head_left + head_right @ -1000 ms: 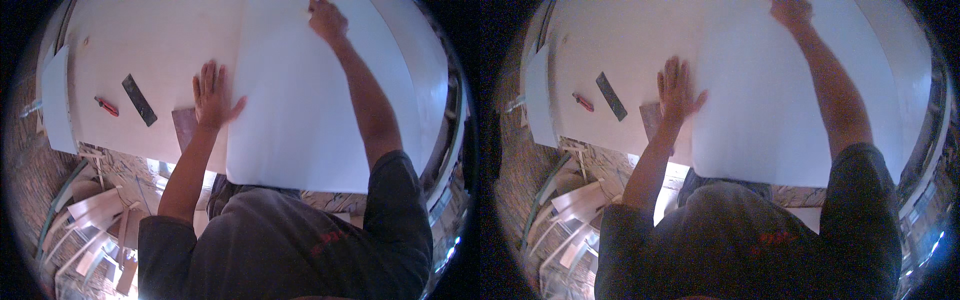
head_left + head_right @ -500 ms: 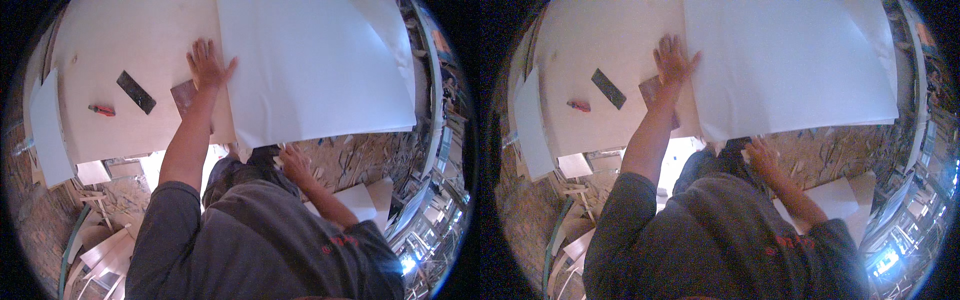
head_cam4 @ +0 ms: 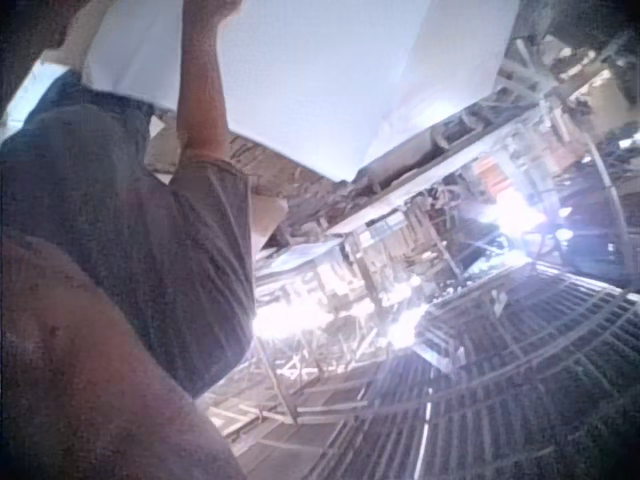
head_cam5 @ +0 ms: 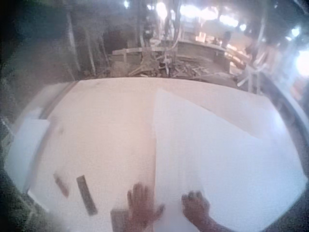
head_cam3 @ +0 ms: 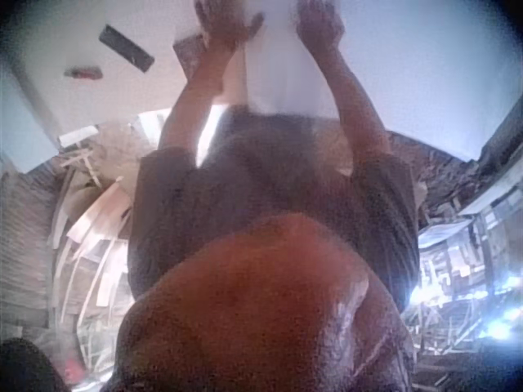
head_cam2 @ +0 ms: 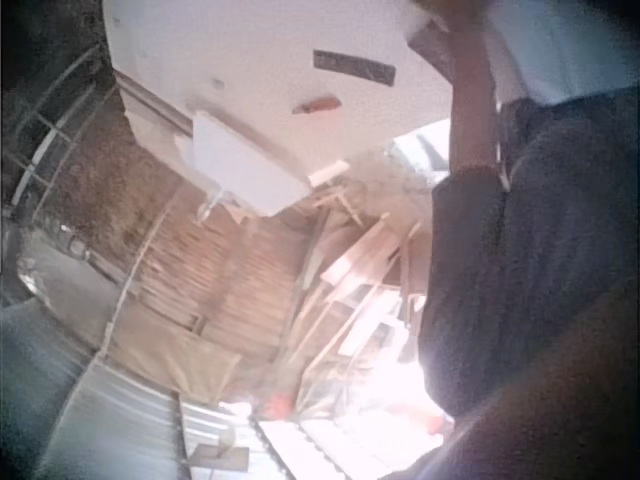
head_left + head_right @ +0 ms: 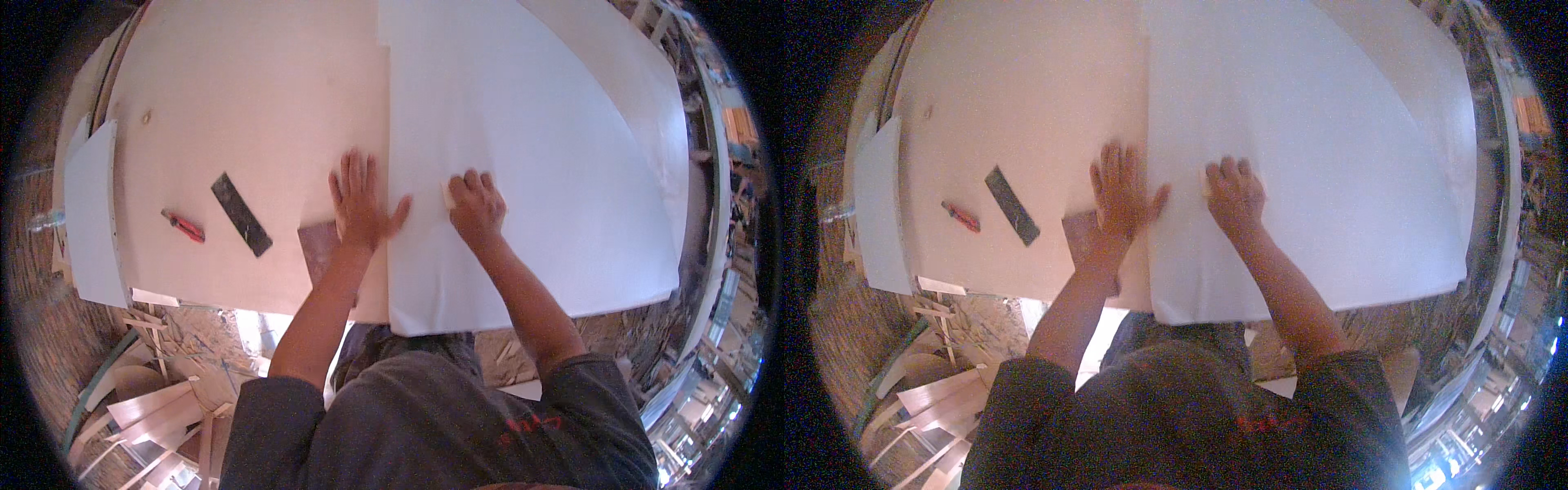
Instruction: The person sands the edges and surface of a white sheet on a workbench using a sanding block, then flips and repositions the sheet to continue sanding. The person then uses a utility knife to trim the edge of the sheet.
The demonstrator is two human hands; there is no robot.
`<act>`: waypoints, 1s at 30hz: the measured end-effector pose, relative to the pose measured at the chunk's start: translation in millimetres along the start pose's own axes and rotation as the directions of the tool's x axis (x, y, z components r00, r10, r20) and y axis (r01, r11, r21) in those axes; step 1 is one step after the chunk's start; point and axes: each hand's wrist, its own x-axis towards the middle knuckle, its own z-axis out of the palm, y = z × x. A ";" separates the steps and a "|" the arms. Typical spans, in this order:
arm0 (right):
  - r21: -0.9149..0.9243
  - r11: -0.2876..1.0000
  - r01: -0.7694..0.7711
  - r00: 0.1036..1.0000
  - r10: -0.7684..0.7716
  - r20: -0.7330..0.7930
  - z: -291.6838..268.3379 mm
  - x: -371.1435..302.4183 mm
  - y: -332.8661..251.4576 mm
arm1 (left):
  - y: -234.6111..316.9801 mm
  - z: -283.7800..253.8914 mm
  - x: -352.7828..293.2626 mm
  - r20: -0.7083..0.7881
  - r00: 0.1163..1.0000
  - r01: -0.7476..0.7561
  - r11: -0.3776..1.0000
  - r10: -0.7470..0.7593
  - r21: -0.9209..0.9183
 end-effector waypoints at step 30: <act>-0.290 0.949 0.120 0.953 -0.192 -0.235 78.5 597.6 198.0 | 3.9 -8.7 -3.8 -0.004 0.994 0.111 0.989 -0.112 -0.094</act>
